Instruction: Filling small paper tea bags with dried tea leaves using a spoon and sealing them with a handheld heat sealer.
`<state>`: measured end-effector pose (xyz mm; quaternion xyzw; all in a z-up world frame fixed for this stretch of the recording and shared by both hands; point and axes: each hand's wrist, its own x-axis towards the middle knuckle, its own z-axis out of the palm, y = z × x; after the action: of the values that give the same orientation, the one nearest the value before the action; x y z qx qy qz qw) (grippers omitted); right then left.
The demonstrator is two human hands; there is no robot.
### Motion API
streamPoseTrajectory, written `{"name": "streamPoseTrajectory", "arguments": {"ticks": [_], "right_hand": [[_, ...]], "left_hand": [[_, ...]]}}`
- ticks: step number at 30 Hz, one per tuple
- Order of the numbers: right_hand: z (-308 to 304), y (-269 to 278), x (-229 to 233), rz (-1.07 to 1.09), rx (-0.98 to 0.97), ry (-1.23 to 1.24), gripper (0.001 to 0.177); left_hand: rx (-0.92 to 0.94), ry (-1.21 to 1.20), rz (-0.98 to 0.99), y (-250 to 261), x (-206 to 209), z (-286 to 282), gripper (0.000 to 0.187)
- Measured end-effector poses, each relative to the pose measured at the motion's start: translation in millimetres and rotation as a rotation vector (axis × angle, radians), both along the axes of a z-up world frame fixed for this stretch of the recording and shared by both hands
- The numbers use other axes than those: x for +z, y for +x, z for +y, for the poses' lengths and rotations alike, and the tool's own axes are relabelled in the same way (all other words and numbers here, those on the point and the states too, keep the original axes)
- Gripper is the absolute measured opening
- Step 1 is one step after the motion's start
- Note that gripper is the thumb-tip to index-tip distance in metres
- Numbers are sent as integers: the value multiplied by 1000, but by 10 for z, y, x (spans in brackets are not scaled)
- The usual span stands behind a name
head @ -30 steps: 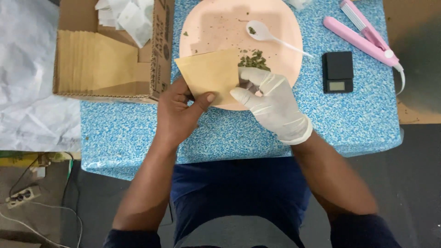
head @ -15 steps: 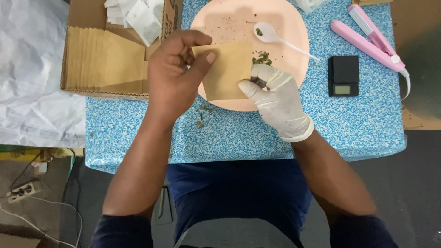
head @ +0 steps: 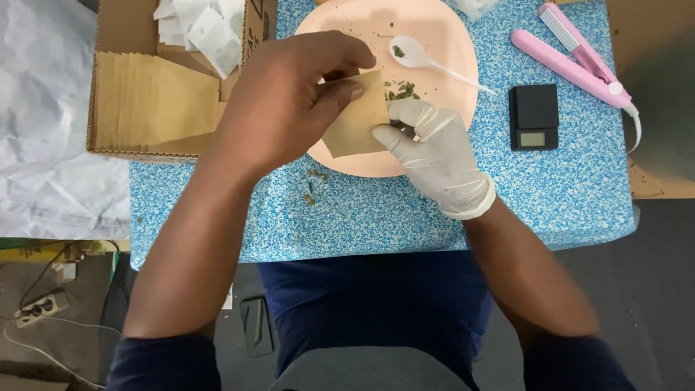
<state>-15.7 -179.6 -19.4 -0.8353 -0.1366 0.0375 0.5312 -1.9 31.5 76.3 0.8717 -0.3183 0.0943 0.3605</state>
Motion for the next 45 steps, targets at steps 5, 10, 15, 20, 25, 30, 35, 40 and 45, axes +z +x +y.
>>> {"name": "streamPoseTrajectory", "arguments": {"ticks": [5, 10, 15, 20, 25, 30, 35, 40, 45], "right_hand": [[26, 67, 61, -99, 111, -45, 32], [142, 109, 197, -206, 122, 66, 28], [250, 228, 201, -313, 172, 26, 24], [461, 250, 217, -211, 168, -3, 25], [509, 244, 21, -442, 177, -35, 19], [400, 167, -84, -564, 105, -78, 20], [345, 163, -94, -578, 66, -94, 15], [327, 179, -113, -589, 76, -89, 18], [311, 192, -150, -575, 86, -68, 15]], "left_hand": [[-61, 200, -71, 2, 90, 115, 33], [-45, 160, -252, -113, 140, 525, 34], [314, 22, -247, -467, 143, 1052, 22], [548, -159, -304, -725, -191, 1410, 41], [739, -391, -311, -761, -287, 1347, 20], [766, -332, -300, -749, -511, 1373, 11], [799, -261, -324, -646, -624, 1432, 10], [814, -30, -325, -583, -771, 1485, 22], [922, 291, -327, -568, -797, 1477, 22]]}}
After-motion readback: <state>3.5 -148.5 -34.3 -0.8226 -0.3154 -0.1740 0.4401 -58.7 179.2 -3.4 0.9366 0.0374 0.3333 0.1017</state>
